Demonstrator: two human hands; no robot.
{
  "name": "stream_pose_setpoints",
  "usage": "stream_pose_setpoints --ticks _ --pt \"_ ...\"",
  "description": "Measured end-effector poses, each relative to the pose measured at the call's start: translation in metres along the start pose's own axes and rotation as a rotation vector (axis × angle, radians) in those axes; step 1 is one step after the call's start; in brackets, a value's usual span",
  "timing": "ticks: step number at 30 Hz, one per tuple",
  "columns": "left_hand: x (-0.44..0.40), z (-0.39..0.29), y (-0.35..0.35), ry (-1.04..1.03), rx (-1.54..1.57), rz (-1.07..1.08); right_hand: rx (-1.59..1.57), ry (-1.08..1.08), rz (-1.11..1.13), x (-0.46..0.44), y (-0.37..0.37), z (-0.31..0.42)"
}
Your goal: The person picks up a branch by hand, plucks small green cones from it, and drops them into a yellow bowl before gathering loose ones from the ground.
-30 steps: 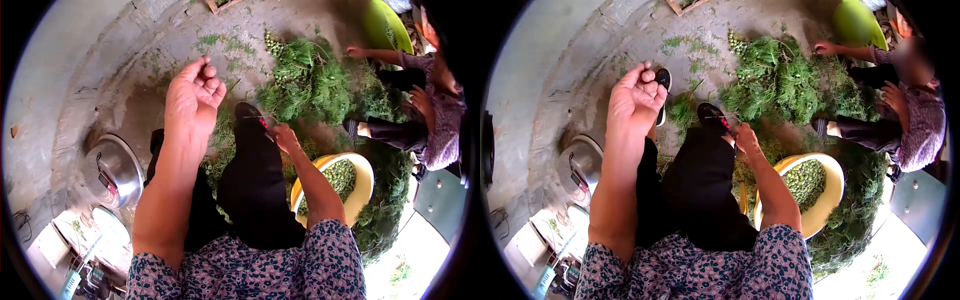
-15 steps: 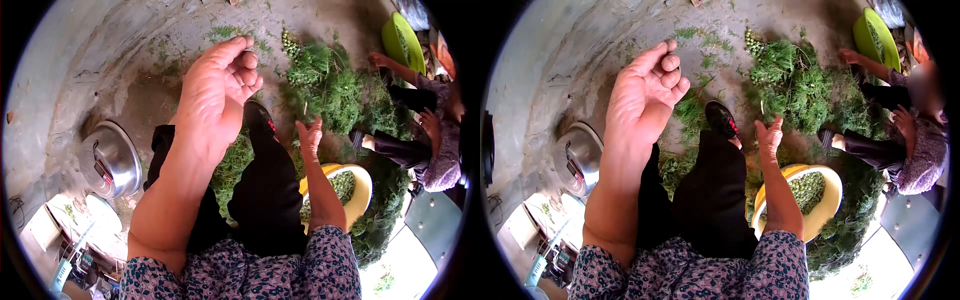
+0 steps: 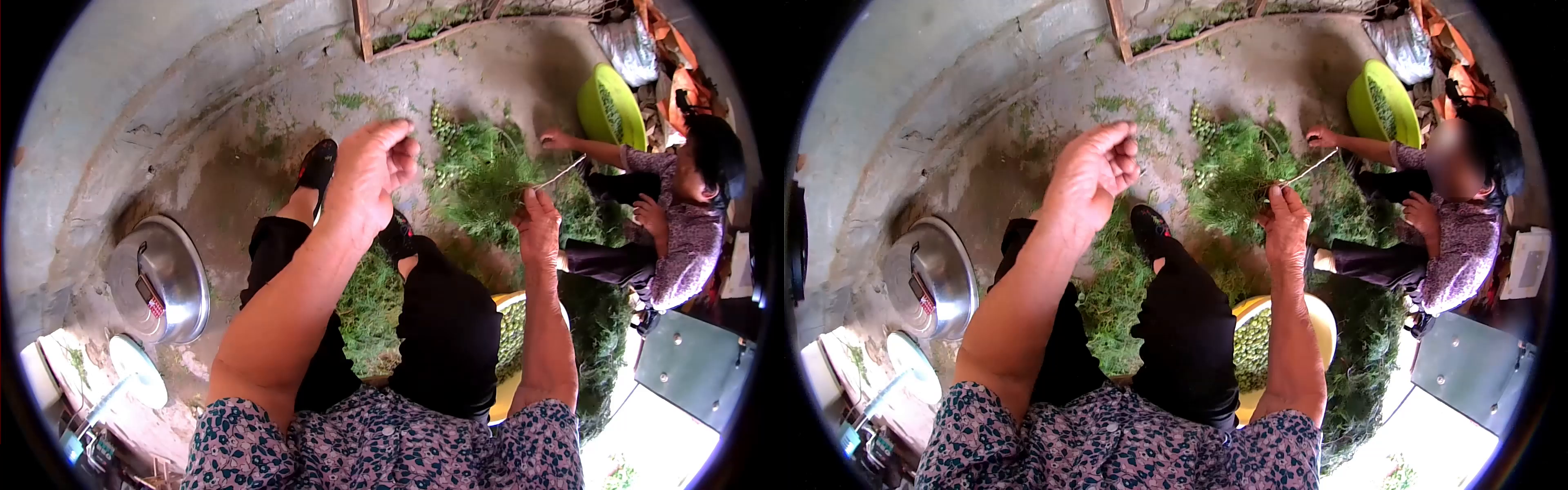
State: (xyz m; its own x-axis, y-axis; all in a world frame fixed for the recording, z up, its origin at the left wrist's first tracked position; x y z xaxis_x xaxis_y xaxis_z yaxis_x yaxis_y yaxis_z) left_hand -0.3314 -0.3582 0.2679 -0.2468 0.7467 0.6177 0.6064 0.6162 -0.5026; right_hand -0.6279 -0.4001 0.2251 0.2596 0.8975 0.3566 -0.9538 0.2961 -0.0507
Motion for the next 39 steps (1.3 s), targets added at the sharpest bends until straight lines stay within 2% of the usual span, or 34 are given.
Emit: stream_pose_setpoints --ticks 1,5,7,11,12,13,15,17,19,21,22,23,25,26,27,29,31,33,35,39 --pt "0.001 0.003 0.000 -0.007 -0.027 -0.003 -0.002 0.022 0.007 0.004 -0.009 0.016" --pt "0.016 0.021 -0.024 0.068 -0.279 0.208 -0.142 0.067 0.153 0.024 -0.058 0.074" --pt "0.022 0.035 -0.031 0.154 -0.297 0.275 -0.192 0.085 0.231 0.042 -0.081 0.095" --pt "0.019 0.030 -0.038 0.112 -0.198 0.297 -0.228 0.060 0.328 0.087 -0.113 0.095" --pt "0.014 0.024 -0.039 0.067 -0.077 0.315 -0.220 0.086 0.365 0.094 -0.116 0.086" --pt "0.013 0.014 -0.040 0.024 0.043 0.333 -0.182 0.084 0.387 0.102 -0.117 0.076" --pt "0.012 -0.001 -0.038 -0.045 0.102 0.303 0.006 0.248 0.464 0.116 -0.123 0.064" --pt "0.016 -0.013 -0.041 -0.068 0.172 0.332 0.323 0.543 0.554 0.129 -0.129 0.061" --pt "0.016 -0.015 -0.034 -0.096 0.160 0.273 0.347 0.549 0.625 0.148 -0.143 0.064" --pt "0.014 -0.017 -0.028 -0.114 0.095 0.267 0.525 0.591 0.663 0.148 -0.150 0.055" --pt "0.017 -0.024 -0.025 -0.147 0.107 0.243 0.550 0.739 0.644 0.155 -0.154 0.065" --pt "0.018 -0.027 -0.023 -0.153 0.096 0.246 0.538 0.743 0.640 0.153 -0.155 0.068" --pt "0.024 -0.042 -0.013 -0.245 -0.021 0.179 0.533 0.958 0.624 0.160 -0.155 0.082" --pt "0.031 -0.046 -0.011 -0.246 -0.031 0.159 0.528 1.004 0.516 0.153 -0.147 0.086" --pt "0.034 -0.050 -0.010 -0.255 -0.039 0.161 0.555 0.787 0.439 0.140 -0.139 0.088" --pt "0.036 -0.064 -0.009 -0.352 -0.081 0.143 0.373 0.943 0.135 0.138 -0.117 0.127" --pt "0.042 -0.073 -0.014 -0.383 -0.140 0.128 0.363 1.018 0.113 0.149 -0.126 0.160" --pt "0.049 -0.080 -0.026 -0.391 -0.091 0.192 0.411 1.220 0.108 0.174 -0.154 0.182" --pt "0.061 -0.092 -0.037 -0.367 -0.003 0.192 0.323 1.017 0.202 0.163 -0.178 0.169" --pt "0.053 -0.106 -0.027 -0.393 0.145 0.176 0.215 0.204 0.329 0.123 -0.209 0.108"
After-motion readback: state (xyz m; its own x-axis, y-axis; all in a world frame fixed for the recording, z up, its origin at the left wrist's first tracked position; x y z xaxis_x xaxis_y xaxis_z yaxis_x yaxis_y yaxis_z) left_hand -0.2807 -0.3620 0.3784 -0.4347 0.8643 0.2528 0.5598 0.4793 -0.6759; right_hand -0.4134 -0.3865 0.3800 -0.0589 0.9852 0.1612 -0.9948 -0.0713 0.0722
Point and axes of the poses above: each hand's wrist, its own x-axis away from the middle knuckle, its own y-axis out of the back of the hand, z = x × y, the point moved 10 cm from there along -x, towards the middle knuckle, and after that the axes turned 10 degrees about -z, right-handed, at the moved point
